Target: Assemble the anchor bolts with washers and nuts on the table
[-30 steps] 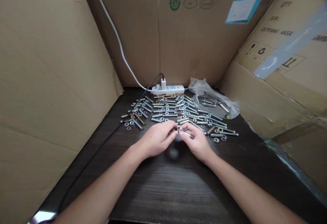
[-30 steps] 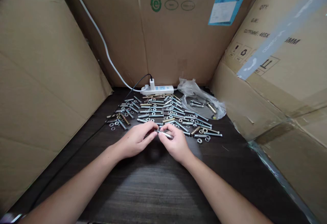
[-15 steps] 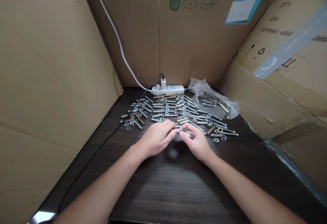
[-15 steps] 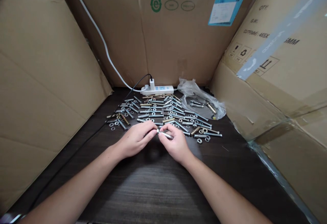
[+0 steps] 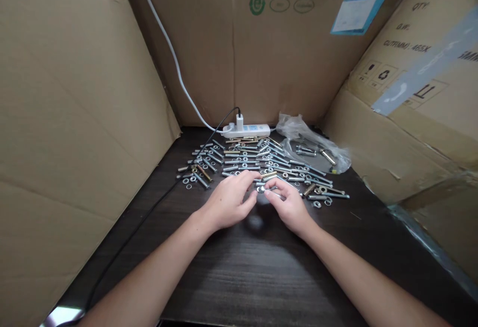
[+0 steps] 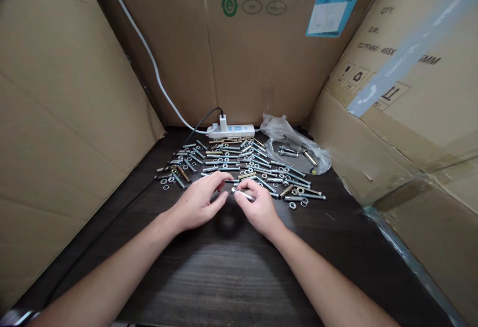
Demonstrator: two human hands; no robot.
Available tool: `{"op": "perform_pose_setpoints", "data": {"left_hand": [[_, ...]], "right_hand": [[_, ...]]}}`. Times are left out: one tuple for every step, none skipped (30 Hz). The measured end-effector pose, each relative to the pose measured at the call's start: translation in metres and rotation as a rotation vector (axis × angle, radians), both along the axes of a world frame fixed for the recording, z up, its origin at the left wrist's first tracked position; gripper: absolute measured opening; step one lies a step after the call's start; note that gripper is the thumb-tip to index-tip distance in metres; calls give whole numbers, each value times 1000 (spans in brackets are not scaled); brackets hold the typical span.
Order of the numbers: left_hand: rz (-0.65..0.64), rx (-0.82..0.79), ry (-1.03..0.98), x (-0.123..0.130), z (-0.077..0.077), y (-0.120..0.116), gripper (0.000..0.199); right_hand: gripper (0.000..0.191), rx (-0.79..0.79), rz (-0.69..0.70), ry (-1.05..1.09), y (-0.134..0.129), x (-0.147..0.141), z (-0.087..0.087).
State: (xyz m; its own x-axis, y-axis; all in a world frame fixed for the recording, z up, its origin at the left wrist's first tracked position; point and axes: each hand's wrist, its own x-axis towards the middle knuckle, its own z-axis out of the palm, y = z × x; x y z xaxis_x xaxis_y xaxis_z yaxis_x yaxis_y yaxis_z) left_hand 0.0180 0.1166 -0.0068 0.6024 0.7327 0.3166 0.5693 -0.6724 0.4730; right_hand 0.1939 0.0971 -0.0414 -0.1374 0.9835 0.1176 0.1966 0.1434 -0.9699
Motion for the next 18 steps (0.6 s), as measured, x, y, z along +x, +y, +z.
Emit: {"op": "perform_pose_setpoints", "data": {"left_hand": [[17, 0, -2, 0, 0, 0, 24], [27, -2, 2, 1, 0, 1, 19], [29, -4, 11, 1, -1, 2, 16], [25, -6, 21, 1, -2, 3, 17], [17, -9, 32, 1, -2, 3, 20], [5, -14, 44, 1, -3, 4, 23], [-8, -22, 52, 1, -4, 4, 24], [-19, -30, 54, 1, -4, 4, 23], [-28, -38, 49, 1, -5, 4, 21], [-39, -46, 40, 1, -5, 3, 18], [-53, -53, 29, 1, -4, 3, 17], [-67, -58, 18, 1, -4, 2, 18], [-81, -62, 9, 1, -3, 1, 21], [-90, -64, 1, 0, -3, 0, 24], [-91, -67, -6, 0, -2, -1, 26], [-83, -72, -11, 1, -2, -1, 28], [-66, -78, -16, 1, -1, -2, 28], [-47, -86, -18, 1, -1, -2, 28]], "right_hand": [[14, 1, -1, 0, 0, 0, 0], [14, 1, 0, 0, 0, 0, 0], [14, 1, 2, 2, -1, -1, 0], [14, -1, 7, 3, -1, -1, 0], [14, -6, 14, 5, -1, -1, 0], [14, -11, 21, 8, -1, -1, 0], [14, -16, 28, 11, -1, -1, 0], [14, -19, 31, 15, 0, -1, 0], [14, -18, 33, 20, 0, -1, 0], [13, -15, 31, 22, 0, -1, 0], [13, -12, 27, 22, 0, -1, 0], [13, -11, 27, 22, 0, 0, 0], [13, -11, 30, 23, 0, 0, 0], [13, -13, 35, 26, 0, 0, 0], [14, -14, 41, 28, 0, 0, 0], [14, -14, 45, 30, 0, 0, 0], [14, -13, 47, 31, 0, 0, 0], [14, -13, 45, 30, 0, 0, 0]]}}
